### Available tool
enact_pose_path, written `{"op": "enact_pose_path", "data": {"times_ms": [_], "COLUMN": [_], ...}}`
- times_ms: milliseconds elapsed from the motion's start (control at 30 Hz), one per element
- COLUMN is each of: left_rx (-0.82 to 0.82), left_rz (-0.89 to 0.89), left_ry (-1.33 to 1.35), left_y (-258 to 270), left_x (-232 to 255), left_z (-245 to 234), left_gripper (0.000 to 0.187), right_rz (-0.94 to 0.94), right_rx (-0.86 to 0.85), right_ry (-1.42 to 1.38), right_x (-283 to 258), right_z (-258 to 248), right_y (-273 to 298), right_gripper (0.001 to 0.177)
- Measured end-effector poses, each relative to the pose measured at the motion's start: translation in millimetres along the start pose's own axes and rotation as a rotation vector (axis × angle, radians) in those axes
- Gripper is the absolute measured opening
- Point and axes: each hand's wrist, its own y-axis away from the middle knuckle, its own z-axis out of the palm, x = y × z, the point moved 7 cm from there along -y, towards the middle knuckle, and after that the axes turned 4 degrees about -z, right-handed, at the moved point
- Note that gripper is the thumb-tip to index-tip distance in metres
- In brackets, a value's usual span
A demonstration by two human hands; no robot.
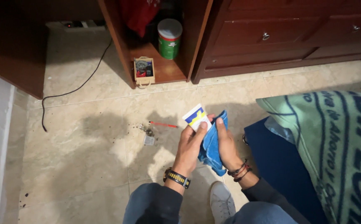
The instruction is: The person removes debris from a broom, then picks up a small toy and wipes it with a blue cloth. The person then picks up a tube and a small bottle from the floor, wipes them with the cloth, and places them on a shelf.
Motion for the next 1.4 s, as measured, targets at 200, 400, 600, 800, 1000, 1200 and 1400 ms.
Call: {"op": "enact_pose_path", "data": {"times_ms": [200,400,600,800,1000,1200,1400], "left_rx": [0.201,0.060,-0.020,-0.040,0.068,0.071,-0.032], "left_rz": [0.048,-0.105,-0.074,-0.113,-0.081,-0.104,-0.357], "left_ry": [-0.311,-1.060,-1.311,-1.135,-0.780,-0.293,-0.353], "left_y": [-12.0,-13.0,-15.8,1.8,2.1,-0.1,16.6], "left_x": [-14.7,-32.1,-47.8,-31.3,-24.5,-21.2,3.9], "left_z": [-35.7,-23.4,-29.6,-22.5,-21.6,-25.6,-4.5], "left_gripper": [0.040,0.037,0.036,0.030,0.021,0.042,0.100], "right_rz": [-0.025,-0.460,-1.004,-0.993,-0.415,-0.627,-1.032], "right_rx": [0.183,-0.091,-0.050,0.216,0.252,0.173,0.221], "right_ry": [-0.678,-0.502,0.647,0.689,0.013,0.025,0.561], "right_x": [30.3,-22.6,-3.8,-6.4,-6.8,-46.7,-25.9], "right_z": [-19.5,-27.4,-1.1,-8.5,-25.4,-28.7,9.8], "right_y": [-42.0,-19.2,-22.2,-22.0,-45.0,-9.2,-10.3], "right_gripper": [0.035,0.076,0.042,0.058,0.071,0.053,0.024]}}
